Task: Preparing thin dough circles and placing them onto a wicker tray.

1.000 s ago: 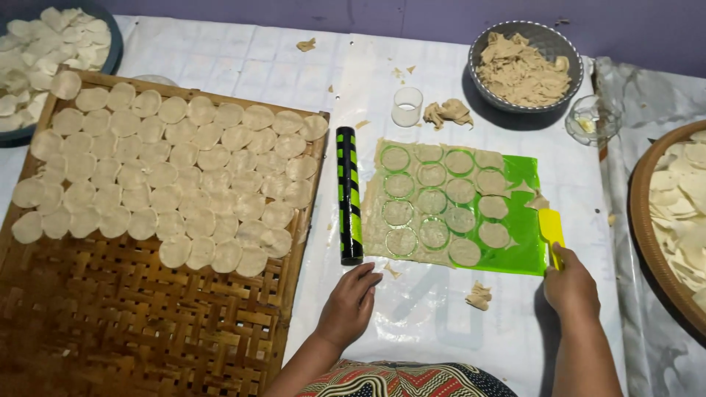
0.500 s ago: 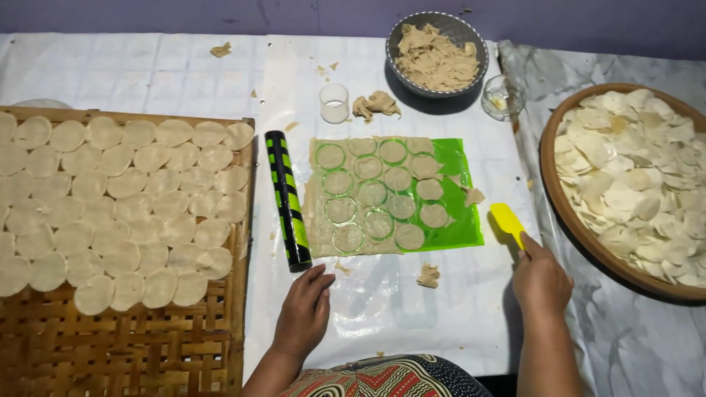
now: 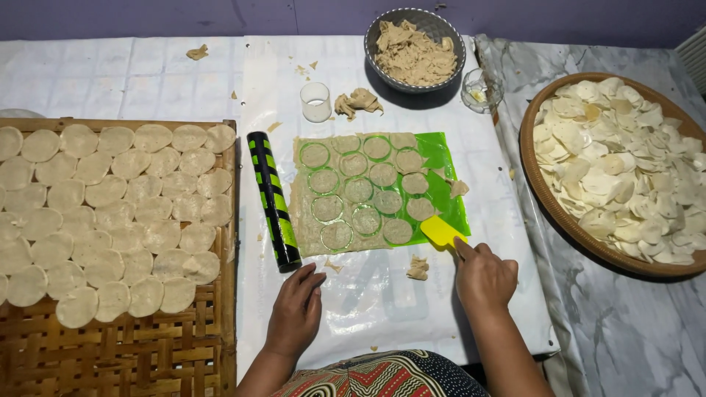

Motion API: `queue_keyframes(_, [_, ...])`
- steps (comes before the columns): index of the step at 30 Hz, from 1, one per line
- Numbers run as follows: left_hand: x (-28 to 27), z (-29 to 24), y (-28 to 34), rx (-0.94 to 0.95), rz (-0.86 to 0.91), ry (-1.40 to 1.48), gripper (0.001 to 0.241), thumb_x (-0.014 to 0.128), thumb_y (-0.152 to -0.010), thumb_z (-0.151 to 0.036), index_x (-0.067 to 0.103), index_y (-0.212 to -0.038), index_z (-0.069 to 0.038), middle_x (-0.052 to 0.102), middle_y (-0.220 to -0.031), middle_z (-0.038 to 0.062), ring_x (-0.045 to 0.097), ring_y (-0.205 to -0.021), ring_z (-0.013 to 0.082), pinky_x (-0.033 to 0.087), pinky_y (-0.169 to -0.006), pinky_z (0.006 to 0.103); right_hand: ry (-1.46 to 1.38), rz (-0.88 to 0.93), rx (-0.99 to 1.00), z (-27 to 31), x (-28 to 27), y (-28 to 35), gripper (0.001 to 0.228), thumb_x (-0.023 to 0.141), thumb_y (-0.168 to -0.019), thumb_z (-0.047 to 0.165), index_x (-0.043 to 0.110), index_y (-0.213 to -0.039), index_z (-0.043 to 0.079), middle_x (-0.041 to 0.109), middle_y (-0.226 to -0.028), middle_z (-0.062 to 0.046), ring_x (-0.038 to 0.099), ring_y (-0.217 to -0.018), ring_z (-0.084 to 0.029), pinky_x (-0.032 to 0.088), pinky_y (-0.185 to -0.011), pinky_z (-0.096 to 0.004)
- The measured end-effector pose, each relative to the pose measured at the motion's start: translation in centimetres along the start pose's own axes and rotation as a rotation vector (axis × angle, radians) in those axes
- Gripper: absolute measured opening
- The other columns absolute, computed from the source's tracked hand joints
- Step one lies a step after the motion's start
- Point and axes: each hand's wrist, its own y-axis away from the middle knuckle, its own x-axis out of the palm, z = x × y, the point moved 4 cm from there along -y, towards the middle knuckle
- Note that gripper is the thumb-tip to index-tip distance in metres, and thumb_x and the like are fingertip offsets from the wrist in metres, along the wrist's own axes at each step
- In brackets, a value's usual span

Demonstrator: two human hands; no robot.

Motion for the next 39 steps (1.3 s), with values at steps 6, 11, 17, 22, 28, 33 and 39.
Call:
queue_keyframes(6, [-0.2,0.0,0.0,-0.041,0.024,0.031,0.031,0.063,-0.089,-0.007,0.073,-0.118,-0.008,0.064,-0.136,0.008,0.063,-0.121,0.0237,0.054,-0.097,0.0351,-0.017,0.097,0.031,0.3,-0.1,-0.4,0.032,0.061,-0.093,0.026,0.076,-0.119,0.033,0.073,-0.092,-0.003,0.068,-0.068,-0.025,0.039,-0.081,-0.038])
queue_keyframes(11, [-0.6,0.0,-0.6,-0.174,0.027,0.162,0.029,0.061,-0.090,-0.005,0.073,-0.116,-0.006,0.066,-0.134,0.009,0.067,-0.118,0.0226,0.056,-0.096,0.0330,-0.275,-0.001,0.066,0.0,1.9,-1.1,0.026,0.070,-0.094,0.027,0.078,-0.119,0.031,0.069,-0.084,0.001,0.063,-0.064,-0.018,0.041,-0.077,-0.033])
queue_keyframes(17, [-0.4,2.1,-2.0,-0.419,-0.009,0.619,0.033,0.057,-0.095,-0.009,0.070,-0.124,0.000,0.077,-0.113,0.014,0.073,-0.102,0.0195,0.057,-0.090,0.0292,-0.596,-0.135,-0.137,0.8,0.3,-0.1,0.033,0.072,-0.092,0.016,0.077,-0.121,0.030,0.070,-0.088,0.007,0.059,-0.069,-0.012,0.040,-0.086,-0.029])
queue_keyframes(22, [0.2,1.2,-3.0,-0.777,0.074,1.052,0.049,0.053,-0.101,-0.024,0.062,-0.138,0.006,0.075,-0.116,0.022,0.071,-0.096,0.0222,0.061,-0.090,0.0315,-0.770,-0.034,-0.509,5.7,-3.1,2.0,0.050,0.071,-0.080,0.007,0.075,-0.125,0.028,0.072,-0.093,0.005,0.062,-0.075,-0.014,0.041,-0.088,-0.030])
queue_keyframes(28, [0.0,2.8,-2.1,-0.792,0.132,1.356,0.041,0.064,-0.099,-0.018,0.065,-0.128,0.011,0.071,-0.114,0.020,0.070,-0.096,0.0199,0.059,-0.087,0.0259,-0.669,-0.018,-0.744,10.6,-6.0,4.0,0.042,0.071,-0.082,0.019,0.076,-0.121,0.035,0.072,-0.090,0.011,0.058,-0.070,-0.011,0.039,-0.087,-0.032])
queue_keyframes(33, [-2.4,4.7,-0.7,-0.698,-0.147,0.606,0.021,0.076,-0.089,-0.017,0.077,-0.106,-0.006,0.078,-0.094,0.002,0.067,-0.079,0.0078,0.053,-0.074,0.0215,-0.375,-0.045,-0.825,13.7,-6.2,5.0,0.044,0.070,-0.083,0.026,0.072,-0.124,0.041,0.067,-0.084,0.010,0.057,-0.066,-0.013,0.042,-0.079,-0.034])
queue_keyframes(39, [-10.6,4.4,0.3,-0.654,-0.406,0.462,0.021,0.072,-0.092,-0.016,0.073,-0.112,-0.008,0.077,-0.090,0.007,0.069,-0.068,0.0114,0.061,-0.058,0.0212,-0.310,0.109,-0.745,15.0,-3.7,5.0,0.047,0.069,-0.083,0.031,0.069,-0.127,0.046,0.069,-0.089,0.011,0.062,-0.072,-0.015,0.045,-0.083,-0.033])
